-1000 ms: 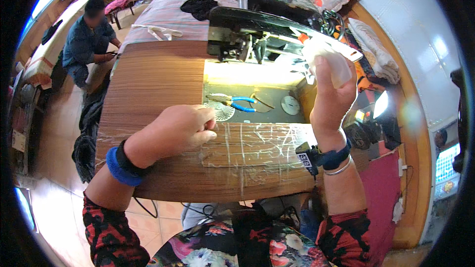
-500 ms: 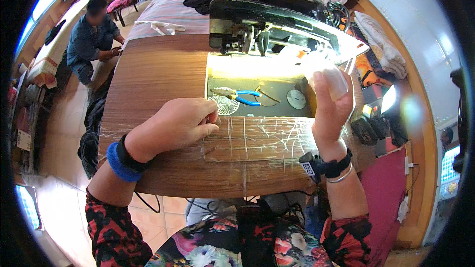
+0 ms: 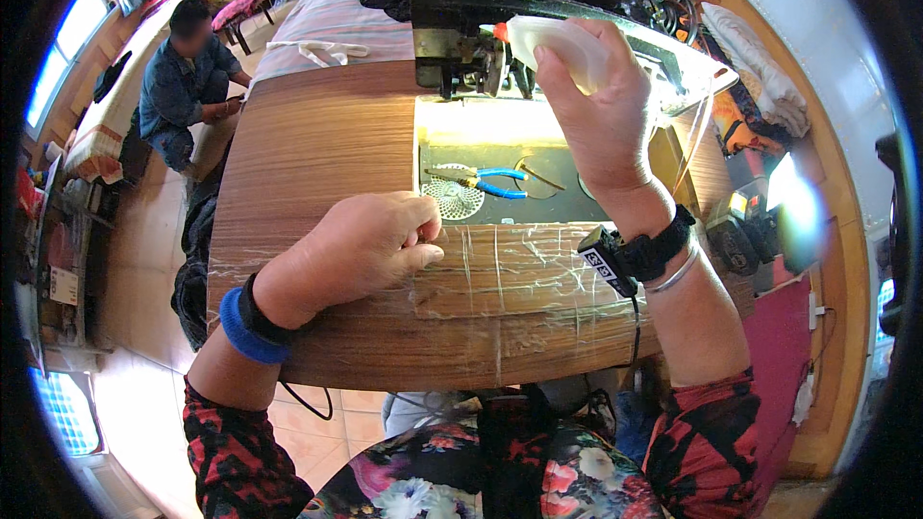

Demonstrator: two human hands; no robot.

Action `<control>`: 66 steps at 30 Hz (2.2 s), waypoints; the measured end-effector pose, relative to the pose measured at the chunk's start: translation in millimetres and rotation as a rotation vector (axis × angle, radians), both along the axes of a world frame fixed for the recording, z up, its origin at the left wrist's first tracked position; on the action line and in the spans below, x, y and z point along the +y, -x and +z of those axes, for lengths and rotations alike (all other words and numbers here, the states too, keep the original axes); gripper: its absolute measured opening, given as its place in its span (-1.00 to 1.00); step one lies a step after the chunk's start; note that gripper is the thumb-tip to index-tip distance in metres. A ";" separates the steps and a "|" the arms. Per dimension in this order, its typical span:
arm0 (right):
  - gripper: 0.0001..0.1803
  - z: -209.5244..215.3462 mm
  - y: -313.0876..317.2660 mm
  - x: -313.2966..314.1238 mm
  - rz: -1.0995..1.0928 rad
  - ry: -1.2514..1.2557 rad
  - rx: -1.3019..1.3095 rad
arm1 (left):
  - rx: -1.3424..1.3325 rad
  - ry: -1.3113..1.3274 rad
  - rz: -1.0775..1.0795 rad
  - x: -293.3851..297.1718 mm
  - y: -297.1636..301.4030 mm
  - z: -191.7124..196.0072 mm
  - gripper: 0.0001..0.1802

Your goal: The person adjusts a portable work light and then uses a small bottle to apply liquid lubricant to the internal mechanisms of a sewing machine. They repeatedly apply the liquid to the needle area and other parts of the machine's head.

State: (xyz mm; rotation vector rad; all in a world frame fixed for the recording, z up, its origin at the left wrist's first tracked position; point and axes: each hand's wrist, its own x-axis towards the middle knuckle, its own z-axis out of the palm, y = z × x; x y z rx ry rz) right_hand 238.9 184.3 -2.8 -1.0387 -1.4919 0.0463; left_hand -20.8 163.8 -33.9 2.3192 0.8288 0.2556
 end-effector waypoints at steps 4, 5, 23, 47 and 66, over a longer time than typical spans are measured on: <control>-0.78 5.8 0.6 3.3 -0.068 -0.061 -0.189 | -0.012 -0.035 -0.003 -0.8 -0.1 0.8 -0.80; -0.79 7.9 0.9 4.3 -0.056 -0.091 -0.209 | -0.005 -0.037 -0.004 -1.0 -0.2 1.4 -0.80; -0.79 11.1 5.2 4.9 -0.099 -0.160 -0.253 | 0.003 -0.018 -0.004 -1.3 -1.7 3.2 -0.79; -0.55 -54.1 -64.8 -112.2 0.149 0.355 1.062 | 0.094 -0.043 0.004 -2.5 -6.7 6.3 -0.75; -0.66 -46.3 -97.4 -99.7 -0.066 0.173 0.923 | 0.089 -0.002 0.036 -6.2 -8.5 9.5 -0.76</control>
